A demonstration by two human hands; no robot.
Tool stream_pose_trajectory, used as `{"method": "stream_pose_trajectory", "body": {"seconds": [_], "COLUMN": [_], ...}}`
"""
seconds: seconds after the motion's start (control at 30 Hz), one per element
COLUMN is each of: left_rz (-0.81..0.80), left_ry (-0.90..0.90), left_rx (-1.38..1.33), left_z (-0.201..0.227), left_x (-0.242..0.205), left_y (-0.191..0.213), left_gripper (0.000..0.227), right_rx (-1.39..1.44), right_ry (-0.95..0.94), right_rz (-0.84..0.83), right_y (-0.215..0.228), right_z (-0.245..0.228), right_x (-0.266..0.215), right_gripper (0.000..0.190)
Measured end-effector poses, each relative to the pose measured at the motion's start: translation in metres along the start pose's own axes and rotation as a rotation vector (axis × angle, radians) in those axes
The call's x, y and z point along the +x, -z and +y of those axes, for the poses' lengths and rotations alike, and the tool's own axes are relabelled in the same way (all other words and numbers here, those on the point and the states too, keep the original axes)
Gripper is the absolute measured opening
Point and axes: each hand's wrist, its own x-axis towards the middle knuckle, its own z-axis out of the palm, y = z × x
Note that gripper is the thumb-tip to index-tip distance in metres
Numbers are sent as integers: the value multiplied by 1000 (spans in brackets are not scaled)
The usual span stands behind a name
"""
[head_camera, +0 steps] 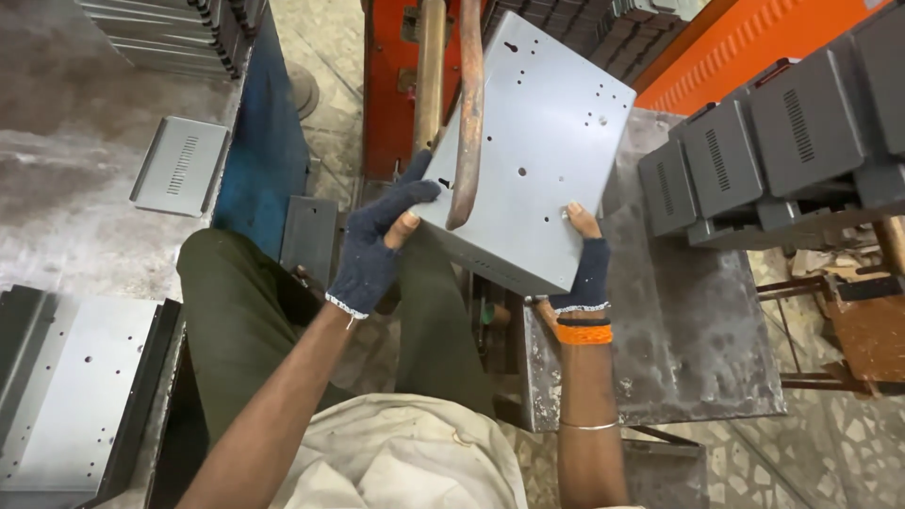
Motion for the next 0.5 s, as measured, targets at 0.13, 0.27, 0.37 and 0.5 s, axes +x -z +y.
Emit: {"method": "stream_pose_trajectory", "body": {"seconds": [0.13,0.27,0.37,0.5], "left_rz": [2,15,38,69], "left_ry": [2,-1,-9,-20], "left_rx": [16,7,1,9], "left_z": [0,1,1,-4], "left_x": [0,1,0,-4], "left_y": [4,5,1,-2], "left_gripper": [28,27,27,29], "right_rx": [-128,-182,-302,-233], "right_ry": [48,44,53,88], "right_rz": [13,58,33,51], "right_y": [17,22,8,44], "right_z": [6,5,-3,17], "right_x": [25,30,16,57], "right_gripper": [40,38,37,43]}}
